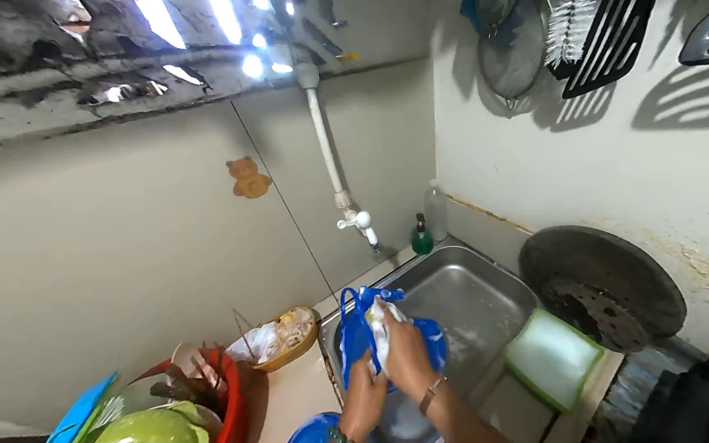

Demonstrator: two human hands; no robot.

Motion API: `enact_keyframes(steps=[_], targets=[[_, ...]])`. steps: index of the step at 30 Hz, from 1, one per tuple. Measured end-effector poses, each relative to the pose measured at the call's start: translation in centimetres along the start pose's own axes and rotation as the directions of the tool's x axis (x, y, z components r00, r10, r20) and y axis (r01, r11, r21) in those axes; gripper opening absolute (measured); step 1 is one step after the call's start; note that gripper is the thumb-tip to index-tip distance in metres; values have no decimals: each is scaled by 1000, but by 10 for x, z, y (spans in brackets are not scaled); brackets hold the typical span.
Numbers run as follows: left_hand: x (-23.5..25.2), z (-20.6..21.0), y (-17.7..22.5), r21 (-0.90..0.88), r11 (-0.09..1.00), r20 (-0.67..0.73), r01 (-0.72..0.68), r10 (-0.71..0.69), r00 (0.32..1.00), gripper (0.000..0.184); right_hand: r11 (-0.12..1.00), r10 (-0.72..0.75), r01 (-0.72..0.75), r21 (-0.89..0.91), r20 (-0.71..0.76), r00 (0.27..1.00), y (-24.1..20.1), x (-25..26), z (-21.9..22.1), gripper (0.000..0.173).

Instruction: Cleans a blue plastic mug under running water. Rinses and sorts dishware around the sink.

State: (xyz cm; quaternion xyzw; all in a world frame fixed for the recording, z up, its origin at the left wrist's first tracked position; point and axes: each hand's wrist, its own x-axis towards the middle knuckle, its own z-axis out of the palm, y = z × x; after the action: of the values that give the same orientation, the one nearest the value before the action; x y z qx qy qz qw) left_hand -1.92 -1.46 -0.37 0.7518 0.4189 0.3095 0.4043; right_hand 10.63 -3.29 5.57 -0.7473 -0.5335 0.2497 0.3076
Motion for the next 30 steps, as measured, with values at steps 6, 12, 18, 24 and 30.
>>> enact_keyframes(steps=[6,12,18,24,30], targets=[[-12,9,5,35,998,-108,-48,51,993,28,971,38,-9,240,-117,992,39,12,4,39],[-21,10,24,-230,970,-207,83,-132,969,26,970,82,-17,243,-261,962,69,18,10,41],[14,18,26,-524,831,-341,185,-404,849,36,874,-234,359,327,-365,901,43,-29,67,47],[9,17,57,-687,694,-341,215,-569,748,33,834,186,165,527,-549,815,91,3,47,55],[34,34,51,-824,524,-199,214,-623,757,30,814,-220,483,323,-598,770,73,-37,83,50]])
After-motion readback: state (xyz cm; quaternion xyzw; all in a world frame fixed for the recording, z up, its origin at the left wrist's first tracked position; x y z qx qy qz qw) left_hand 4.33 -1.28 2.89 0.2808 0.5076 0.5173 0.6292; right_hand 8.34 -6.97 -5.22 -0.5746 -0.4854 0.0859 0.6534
